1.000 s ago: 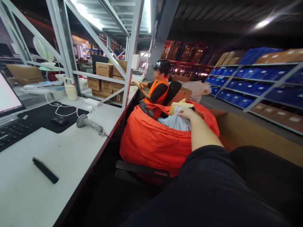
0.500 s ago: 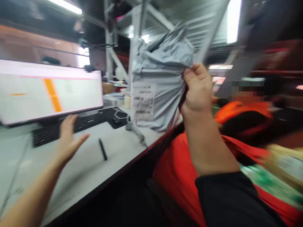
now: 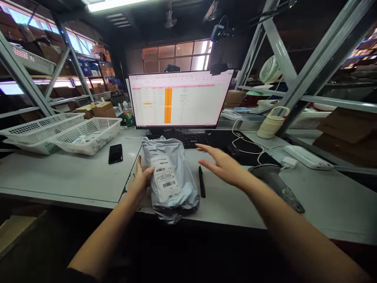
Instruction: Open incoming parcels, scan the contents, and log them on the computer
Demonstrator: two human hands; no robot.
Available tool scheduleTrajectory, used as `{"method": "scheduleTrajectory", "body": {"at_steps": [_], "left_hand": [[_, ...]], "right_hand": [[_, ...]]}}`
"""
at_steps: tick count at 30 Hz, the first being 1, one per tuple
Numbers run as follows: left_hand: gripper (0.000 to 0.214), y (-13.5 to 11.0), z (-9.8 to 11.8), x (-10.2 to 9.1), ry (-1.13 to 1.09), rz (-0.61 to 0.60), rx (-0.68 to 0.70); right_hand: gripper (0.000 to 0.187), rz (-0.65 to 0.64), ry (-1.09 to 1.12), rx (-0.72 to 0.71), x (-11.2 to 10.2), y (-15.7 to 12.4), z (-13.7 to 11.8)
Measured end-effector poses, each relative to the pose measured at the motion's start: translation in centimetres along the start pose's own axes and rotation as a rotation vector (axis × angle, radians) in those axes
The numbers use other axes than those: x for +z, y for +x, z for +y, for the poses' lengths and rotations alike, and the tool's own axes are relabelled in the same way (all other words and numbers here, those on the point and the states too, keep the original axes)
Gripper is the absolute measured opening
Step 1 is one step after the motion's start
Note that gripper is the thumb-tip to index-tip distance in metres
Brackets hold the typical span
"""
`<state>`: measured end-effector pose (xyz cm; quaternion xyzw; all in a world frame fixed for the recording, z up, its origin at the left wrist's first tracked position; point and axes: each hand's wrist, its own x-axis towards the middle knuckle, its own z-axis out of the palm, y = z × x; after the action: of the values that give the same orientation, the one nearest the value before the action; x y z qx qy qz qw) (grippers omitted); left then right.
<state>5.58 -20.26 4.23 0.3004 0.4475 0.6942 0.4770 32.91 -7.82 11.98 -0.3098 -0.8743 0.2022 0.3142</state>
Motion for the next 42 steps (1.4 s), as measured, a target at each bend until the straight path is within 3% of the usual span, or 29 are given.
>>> {"method": "scheduleTrajectory", "body": {"at_steps": [2, 4, 7, 10, 12, 14, 17, 22, 26, 32, 36, 42], "left_hand": [[0.122, 1.6, -0.7, -1.0, -0.006, 0.042, -0.038], [0.122, 2.6, -1.5, -1.7, 0.002, 0.062, -0.05], [0.122, 2.9, -2.1, -1.9, 0.053, 0.073, -0.054], [0.116, 2.4, -2.1, -1.6, 0.062, 0.065, -0.021], [0.111, 2.0, -2.0, -1.4, 0.054, 0.074, 0.021], [0.108, 1.8, -2.0, -1.2, 0.069, 0.097, 0.085], [0.105, 1.5, -2.0, -1.1, 0.134, 0.121, 0.232], [0.108, 0.6, -1.7, -0.8, 0.313, 0.166, 0.513], [0.113, 0.0, -1.5, -0.9, 0.362, 0.204, 0.57], [0.11, -0.2, -1.3, -1.1, 0.339, 0.224, 0.555], [0.108, -0.2, -1.0, -1.4, 0.276, 0.277, 0.539], [0.079, 0.9, 0.1, -2.7, -0.017, 0.424, 0.564]], "right_hand": [[0.06, 0.156, -0.325, 0.043, -3.7, -3.0, 3.5], [0.073, 0.27, -0.499, 0.283, -6.6, -6.0, 7.9], [0.088, 0.231, -0.47, 0.592, -8.8, -9.5, 14.0], [0.098, 0.244, -0.248, 0.844, -8.9, -11.0, 16.8], [0.096, 0.256, 0.014, 0.988, -8.6, -10.9, 16.2], [0.082, 0.231, 0.213, 1.003, -8.1, -10.0, 13.7], [0.064, 0.103, 0.293, 0.808, -6.6, -8.1, 7.7], [0.089, -0.254, 0.383, 0.416, -2.9, -5.2, -3.0], [0.089, -0.331, 0.289, 0.251, -1.6, -4.5, -7.4], [0.081, -0.28, 0.191, 0.224, -2.6, -5.8, -8.6], [0.084, -0.267, 0.218, 0.247, -2.9, -6.1, -7.4], [0.087, -0.393, 0.136, 0.419, 2.0, -4.4, -2.4]]}}
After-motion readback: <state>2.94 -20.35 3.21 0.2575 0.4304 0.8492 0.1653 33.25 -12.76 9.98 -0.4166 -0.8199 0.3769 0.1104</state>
